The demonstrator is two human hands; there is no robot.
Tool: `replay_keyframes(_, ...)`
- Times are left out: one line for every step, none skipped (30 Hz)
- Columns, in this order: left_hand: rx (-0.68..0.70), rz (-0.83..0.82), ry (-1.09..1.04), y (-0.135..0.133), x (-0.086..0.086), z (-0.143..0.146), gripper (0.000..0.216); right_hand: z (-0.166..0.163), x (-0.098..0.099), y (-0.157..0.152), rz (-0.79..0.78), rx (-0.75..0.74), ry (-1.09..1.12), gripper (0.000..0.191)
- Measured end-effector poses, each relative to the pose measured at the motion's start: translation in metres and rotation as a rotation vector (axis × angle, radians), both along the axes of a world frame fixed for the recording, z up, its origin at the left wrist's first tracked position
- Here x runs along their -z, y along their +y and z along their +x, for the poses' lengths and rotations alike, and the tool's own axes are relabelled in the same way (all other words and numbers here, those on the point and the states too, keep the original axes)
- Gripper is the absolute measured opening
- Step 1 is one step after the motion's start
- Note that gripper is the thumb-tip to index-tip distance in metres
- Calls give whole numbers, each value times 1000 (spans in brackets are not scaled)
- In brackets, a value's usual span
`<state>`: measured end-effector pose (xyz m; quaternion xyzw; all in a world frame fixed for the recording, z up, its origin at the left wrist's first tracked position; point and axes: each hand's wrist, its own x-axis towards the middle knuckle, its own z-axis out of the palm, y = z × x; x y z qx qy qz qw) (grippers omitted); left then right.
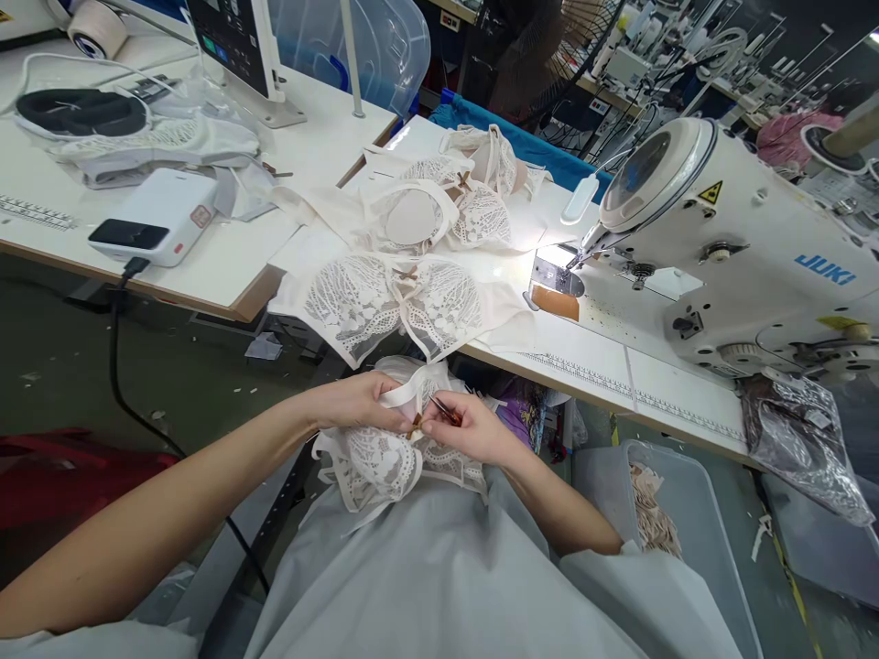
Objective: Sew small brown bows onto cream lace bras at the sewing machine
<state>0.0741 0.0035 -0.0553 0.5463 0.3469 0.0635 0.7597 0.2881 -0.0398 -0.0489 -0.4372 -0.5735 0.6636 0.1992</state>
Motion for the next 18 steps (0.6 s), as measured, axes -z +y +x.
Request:
replay_keyframes(2, -2, 3, 0, 0, 0, 39, 0, 1, 0, -2, -1, 7, 28)
replay_keyframes(6, -6, 7, 0, -1, 0, 39, 1, 1, 0, -4, -1, 13, 28)
replay_keyframes(13, -9, 10, 1, -2, -1, 39, 1, 2, 1, -7, 0, 18, 29)
replay_keyframes(21, -13, 13, 1, -3, -1, 39, 1, 3, 1, -11, 1, 23, 29)
replay_keyframes(29, -16, 17, 1, -4, -2, 39, 2, 3, 1, -15, 0, 26, 30)
replay_keyframes(38, -20, 21, 2, -5, -2, 40, 2, 4, 1, -19, -2, 28, 30)
replay_keyframes(47, -23, 25, 2, -6, -3, 40, 3, 5, 0, -21, -7, 29, 30)
replay_keyframes(55, -25, 30, 2, -7, -3, 40, 4, 6, 0, -23, -12, 30, 30)
replay_keyframes(61, -27, 34, 2, -7, -4, 41, 4, 7, 0, -24, -16, 32, 30)
replay_keyframes(67, -29, 37, 2, -7, -4, 41, 4, 7, 0, -25, -19, 34, 30)
replay_keyframes(72, -31, 39, 2, -7, -4, 41, 5, 8, -1, -25, -21, 34, 30)
replay_keyframes(76, -33, 40, 2, -7, -4, 41, 5, 8, -1, -25, -21, 33, 30)
replay_keyframes(79, -33, 39, 1, -6, -4, 42, 5, 9, -1, -27, -20, 33, 30)
replay_keyframes(82, -33, 39, 1, -6, -4, 41, 5, 9, -1, -28, -17, 34, 30)
replay_keyframes(84, -32, 38, 1, -6, -4, 41, 5, 9, -2, -28, -16, 35, 30)
replay_keyframes(86, -29, 36, 1, -6, -4, 41, 5, 9, -2, -25, -16, 35, 30)
replay_keyframes(88, -24, 35, 2, -6, -4, 40, 5, 9, -2, -20, -21, 33, 29)
replay_keyframes(89, -18, 33, 2, -7, -4, 40, 5, 8, -3, -9, -32, 26, 29)
